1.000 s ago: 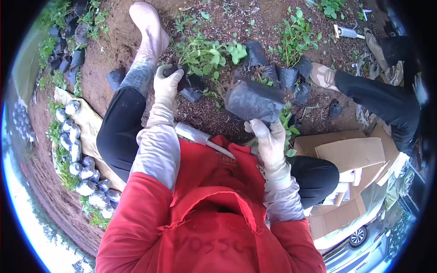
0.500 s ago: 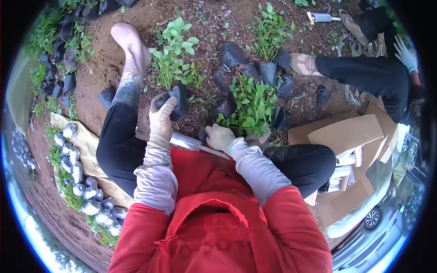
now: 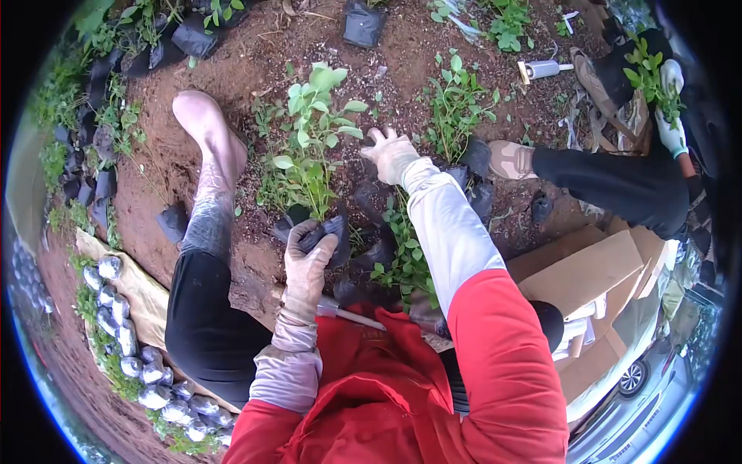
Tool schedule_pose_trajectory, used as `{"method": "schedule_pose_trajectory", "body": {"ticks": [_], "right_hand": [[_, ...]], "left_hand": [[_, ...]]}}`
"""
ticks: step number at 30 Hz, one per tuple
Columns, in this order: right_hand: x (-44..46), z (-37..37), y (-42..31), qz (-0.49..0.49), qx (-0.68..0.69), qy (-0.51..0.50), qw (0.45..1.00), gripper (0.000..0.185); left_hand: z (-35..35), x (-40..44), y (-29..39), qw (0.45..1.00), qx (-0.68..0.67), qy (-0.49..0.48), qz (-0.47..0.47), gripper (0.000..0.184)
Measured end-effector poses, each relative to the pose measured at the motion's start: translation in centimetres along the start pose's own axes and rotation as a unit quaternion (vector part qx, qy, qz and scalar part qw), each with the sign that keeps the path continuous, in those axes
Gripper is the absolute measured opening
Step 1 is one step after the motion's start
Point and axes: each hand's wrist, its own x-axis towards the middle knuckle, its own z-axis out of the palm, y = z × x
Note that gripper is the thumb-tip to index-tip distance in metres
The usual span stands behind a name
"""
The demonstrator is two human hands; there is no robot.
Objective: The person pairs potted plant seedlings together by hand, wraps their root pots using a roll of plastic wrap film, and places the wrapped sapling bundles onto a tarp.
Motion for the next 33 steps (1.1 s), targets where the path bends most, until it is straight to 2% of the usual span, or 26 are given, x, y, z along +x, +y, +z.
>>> {"method": "schedule_pose_trajectory", "body": {"ticks": [2, 3, 7, 8, 10, 13, 16, 17, 18, 20, 21, 22, 23, 24, 25, 26, 28, 29, 31, 32, 33], "right_hand": [[0.0, -0.2, 0.4, 0.012, 0.047, 0.05, 0.998, 0.054], [-0.4, -0.1, 1.2, 0.034, 0.075, 0.118, 0.99, 0.051], [-5.3, -2.2, 5.8, 0.214, 0.217, 0.271, 0.913, 0.058], [-6.6, -1.4, 7.6, 0.252, 0.266, 0.34, 0.866, 0.061], [-9.8, -0.9, 9.8, 0.357, 0.361, 0.397, 0.765, 0.065], [-15.2, -1.0, 10.5, 0.385, 0.402, 0.506, 0.659, 0.067], [-20.0, -3.1, 9.9, 0.381, 0.489, 0.592, 0.515, 0.067], [-21.1, -3.1, 10.3, 0.38, 0.51, 0.581, 0.508, 0.069], [-23.6, -4.5, 8.1, 0.325, 0.628, 0.533, 0.465, 0.07], [-25.8, -4.2, 5.2, 0.244, 0.78, 0.411, 0.403, 0.068], [-24.6, -2.2, 4.6, 0.165, 0.875, 0.267, 0.367, 0.062], [-24.3, -0.7, 2.6, 0.13, 0.925, 0.139, 0.33, 0.056], [-24.6, 0.1, -0.8, 0.134, 0.92, 0.074, 0.36, 0.053], [-25.0, 1.2, -4.2, 0.112, 0.933, -0.026, 0.341, 0.05], [-25.3, 3.1, -8.0, -0.007, 0.913, -0.005, 0.409, 0.052], [-28.1, 1.7, -11.7, 0.016, 0.944, -0.057, 0.325, 0.055], [-26.9, 5.8, -14.1, -0.096, 0.954, -0.03, 0.281, 0.06], [-27.5, 7.3, -15.2, -0.105, 0.952, 0.006, 0.286, 0.06], [-31.4, 6.1, -17.7, -0.124, 0.943, 0.082, 0.296, 0.06], [-32.5, 6.4, -18.4, -0.15, 0.955, 0.051, 0.251, 0.062], [-33.6, 6.8, -18.8, -0.175, 0.963, 0.021, 0.205, 0.063]], "left_hand": [[0.0, 0.0, 0.3, 1.0, 0.028, -0.004, -0.012, 0.042], [-0.1, 0.0, 0.6, 1.0, 0.027, 0.003, 0.0, 0.042], [-1.2, -0.1, 0.7, 0.998, 0.019, 0.014, 0.051, 0.043], [-1.3, -0.4, 0.9, 0.999, 0.011, 0.014, 0.047, 0.044], [-1.3, -1.0, 1.1, 0.998, 0.008, 0.025, 0.057, 0.044], [-1.7, -2.2, 1.1, 0.997, -0.014, 0.02, 0.079, 0.044], [-2.3, -4.4, 1.9, 0.995, 0.001, 0.006, 0.097, 0.043], [-2.2, -5.0, 2.2, 0.994, 0.007, 0.001, 0.107, 0.043], [-2.0, -5.7, 2.3, 0.993, 0.012, -0.011, 0.117, 0.043], [-1.9, -7.0, 2.4, 0.99, 0.021, -0.027, 0.138, 0.043], [-1.8, -8.0, 2.7, 0.988, 0.026, -0.05, 0.144, 0.044], [-1.2, -9.4, 3.2, 0.988, 0.011, -0.071, 0.137, 0.046], [-0.9, -10.5, 3.4, 0.986, 0.015, -0.096, 0.135, 0.046], [-0.7, -11.6, 3.5, 0.983, 0.02, -0.121, 0.133, 0.046], [-0.6, -13.2, 4.0, 0.982, 0.0, -0.153, 0.115, 0.049], [-1.3, -13.7, 3.0, 0.984, 0.015, -0.147, 0.101, 0.06], [-2.6, -17.7, 5.3, 0.977, -0.028, -0.189, 0.097, 0.075], [-3.9, -18.9, 4.9, 0.978, -0.042, -0.198, 0.047, 0.081], [-5.9, -20.7, 3.7, 0.975, 0.005, -0.22, 0.013, 0.076], [-6.6, -21.7, 3.1, 0.974, 0.011, -0.228, -0.013, 0.072], [-6.8, -22.6, 2.9, 0.972, -0.037, -0.232, -0.014, 0.069]]}}
